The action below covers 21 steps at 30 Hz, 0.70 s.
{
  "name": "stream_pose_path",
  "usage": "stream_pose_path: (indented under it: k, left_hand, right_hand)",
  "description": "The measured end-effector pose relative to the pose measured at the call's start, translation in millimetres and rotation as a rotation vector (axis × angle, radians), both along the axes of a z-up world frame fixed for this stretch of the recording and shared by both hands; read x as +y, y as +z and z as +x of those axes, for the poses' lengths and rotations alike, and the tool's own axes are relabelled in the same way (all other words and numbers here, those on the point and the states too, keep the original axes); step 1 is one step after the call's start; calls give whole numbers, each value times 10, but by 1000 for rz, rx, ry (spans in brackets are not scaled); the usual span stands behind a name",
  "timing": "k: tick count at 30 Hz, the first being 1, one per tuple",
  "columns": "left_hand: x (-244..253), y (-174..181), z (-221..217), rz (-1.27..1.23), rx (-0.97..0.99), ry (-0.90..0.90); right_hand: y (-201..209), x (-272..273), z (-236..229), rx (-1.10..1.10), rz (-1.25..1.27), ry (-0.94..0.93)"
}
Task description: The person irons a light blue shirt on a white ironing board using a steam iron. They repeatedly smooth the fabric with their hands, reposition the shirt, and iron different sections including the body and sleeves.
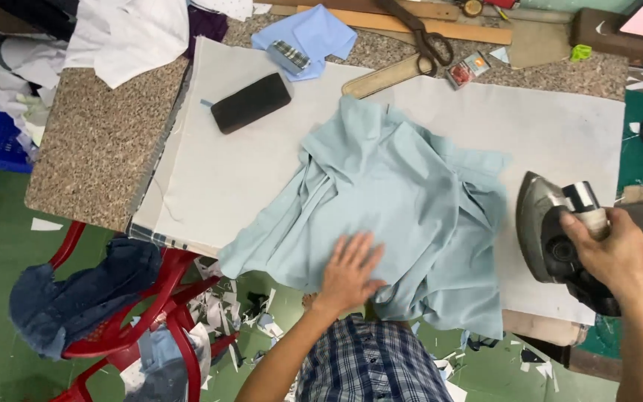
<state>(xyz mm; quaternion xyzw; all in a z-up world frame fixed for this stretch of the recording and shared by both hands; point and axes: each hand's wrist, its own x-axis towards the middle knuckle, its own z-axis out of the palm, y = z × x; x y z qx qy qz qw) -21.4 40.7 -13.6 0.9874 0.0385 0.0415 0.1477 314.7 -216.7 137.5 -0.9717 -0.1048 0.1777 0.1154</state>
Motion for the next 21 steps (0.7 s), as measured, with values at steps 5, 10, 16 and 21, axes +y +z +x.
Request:
stream_pose_path:
  k: [5, 10, 16, 21]
  left_hand:
    - [189, 44, -821, -14, -34, 262]
    - [124, 40, -1873, -24, 94, 758]
    - [-273, -43, -2602, -217, -29, 1087]
    - [-454, -197, -2446, -270, -56, 1091]
  right_hand:
    - [714, 1164, -865, 89, -161, 261]
    - [-33, 2091, -1442, 87, -207, 1127]
    - [-151, 2756, -2159, 28, -138, 1536]
    - [-208, 2779, -2150, 6, -67, 1431]
